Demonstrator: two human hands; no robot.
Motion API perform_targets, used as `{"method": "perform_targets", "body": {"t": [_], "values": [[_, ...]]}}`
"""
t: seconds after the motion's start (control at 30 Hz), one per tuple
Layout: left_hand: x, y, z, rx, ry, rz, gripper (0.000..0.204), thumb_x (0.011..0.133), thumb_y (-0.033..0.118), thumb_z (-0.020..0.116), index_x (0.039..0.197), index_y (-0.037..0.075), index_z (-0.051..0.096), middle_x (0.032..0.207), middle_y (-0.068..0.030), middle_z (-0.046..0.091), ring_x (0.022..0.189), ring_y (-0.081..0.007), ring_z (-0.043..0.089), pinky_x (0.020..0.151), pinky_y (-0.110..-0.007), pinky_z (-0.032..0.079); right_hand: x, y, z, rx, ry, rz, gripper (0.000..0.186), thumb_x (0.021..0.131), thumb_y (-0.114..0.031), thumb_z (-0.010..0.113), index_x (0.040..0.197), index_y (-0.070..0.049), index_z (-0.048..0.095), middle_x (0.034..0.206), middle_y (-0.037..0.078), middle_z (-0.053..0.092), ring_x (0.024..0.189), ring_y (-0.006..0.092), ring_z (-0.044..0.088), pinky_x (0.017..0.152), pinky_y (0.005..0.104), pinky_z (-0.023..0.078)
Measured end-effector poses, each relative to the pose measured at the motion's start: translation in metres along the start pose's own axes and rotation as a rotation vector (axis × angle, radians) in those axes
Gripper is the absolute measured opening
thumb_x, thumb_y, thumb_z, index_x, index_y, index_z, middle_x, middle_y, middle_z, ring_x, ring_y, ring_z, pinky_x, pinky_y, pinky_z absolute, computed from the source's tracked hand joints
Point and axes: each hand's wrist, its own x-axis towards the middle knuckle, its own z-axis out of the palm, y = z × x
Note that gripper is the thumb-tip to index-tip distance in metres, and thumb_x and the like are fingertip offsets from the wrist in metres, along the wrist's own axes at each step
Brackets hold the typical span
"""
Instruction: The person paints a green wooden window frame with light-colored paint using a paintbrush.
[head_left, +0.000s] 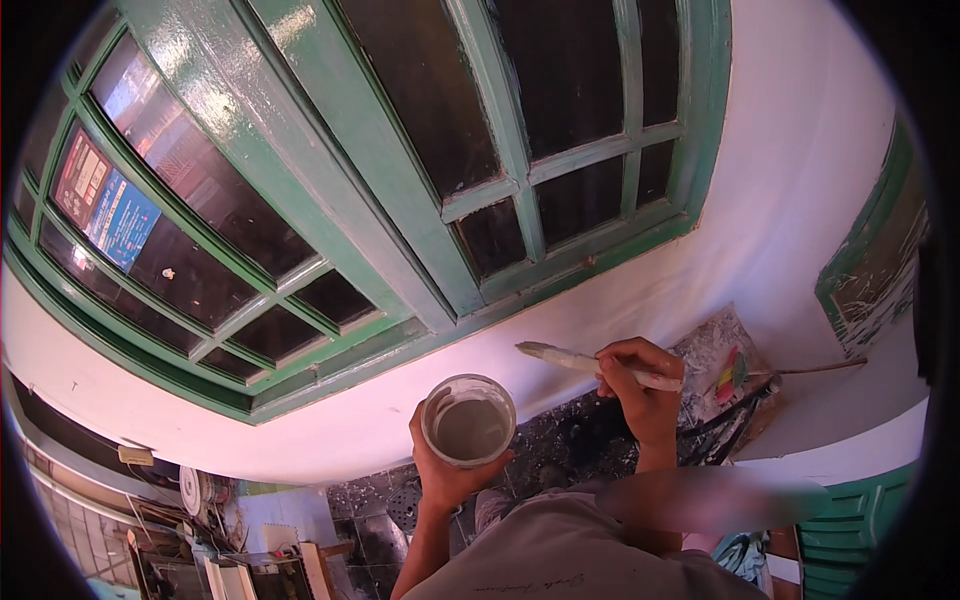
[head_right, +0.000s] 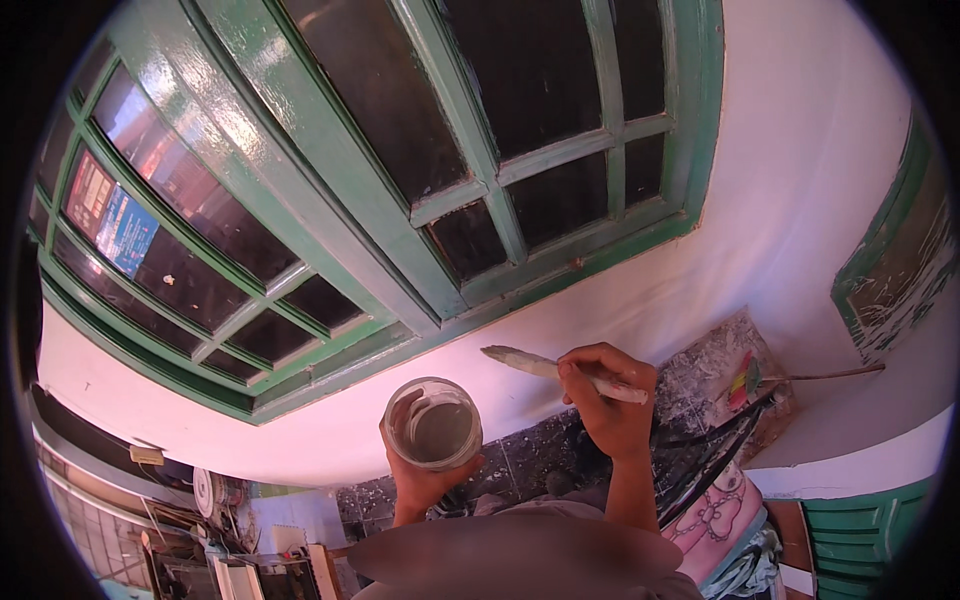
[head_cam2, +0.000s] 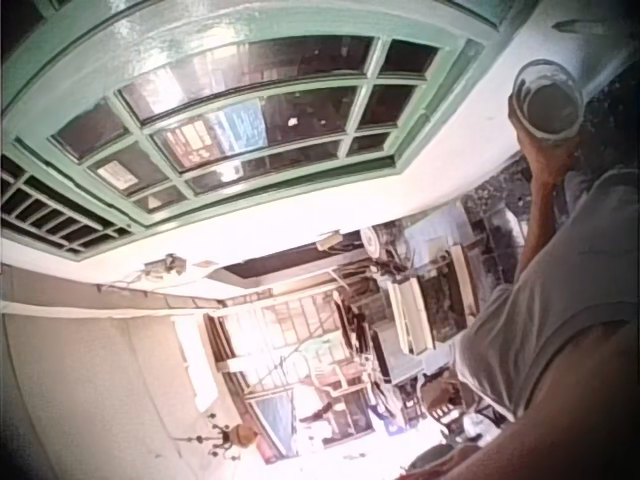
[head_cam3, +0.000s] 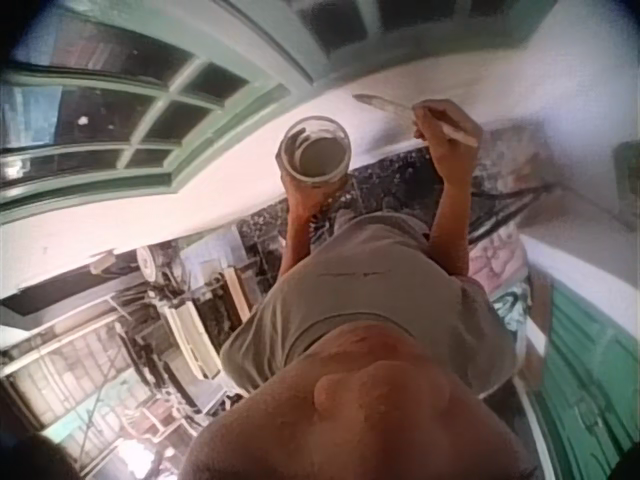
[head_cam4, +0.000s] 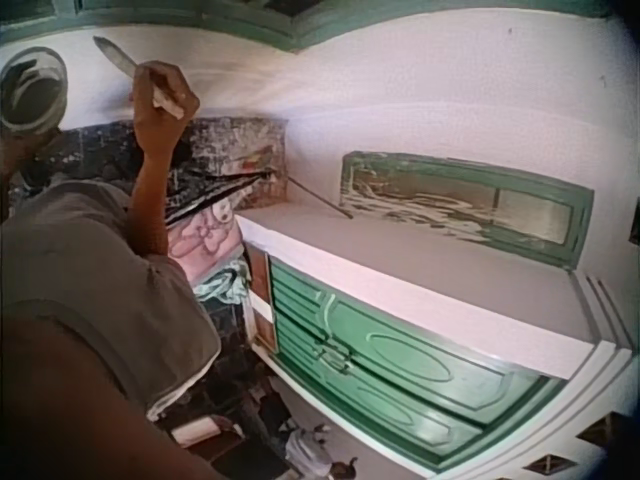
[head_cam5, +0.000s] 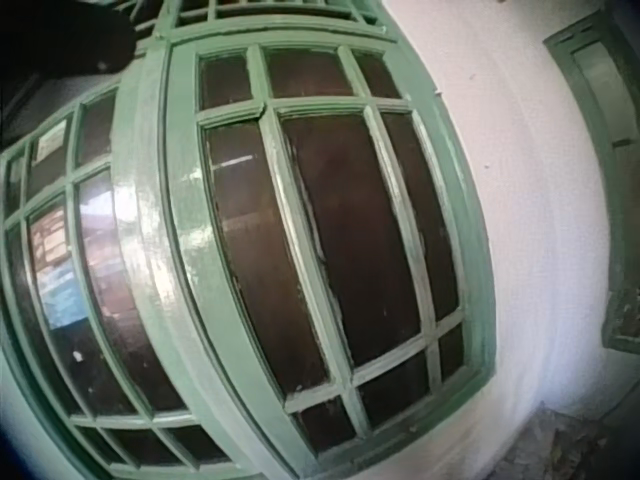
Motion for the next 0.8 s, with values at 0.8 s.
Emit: {"method": "perform_targets", "body": {"t": [0.8], "values": [[-0.011, -0.009, -0.003, 0.008, 0.003, 0.004, 0.120, 0.056, 0.028, 0.104, 0.149, -0.002, 0.033, 0.137, -0.0200, 0.058, 0.127, -0.0306, 0.061, 0.107, -0.044, 0.052, -0.013, -0.018, 0.010, 0.145, -0.263, -0.006, 0.009, 0.091, -0.001, 0.073, 0.094, 0.008, 0.074, 0.076, 0.010, 0.073, 0.064, 0.0103, 0.068, 0.058, 0.0216, 0.053]]}}
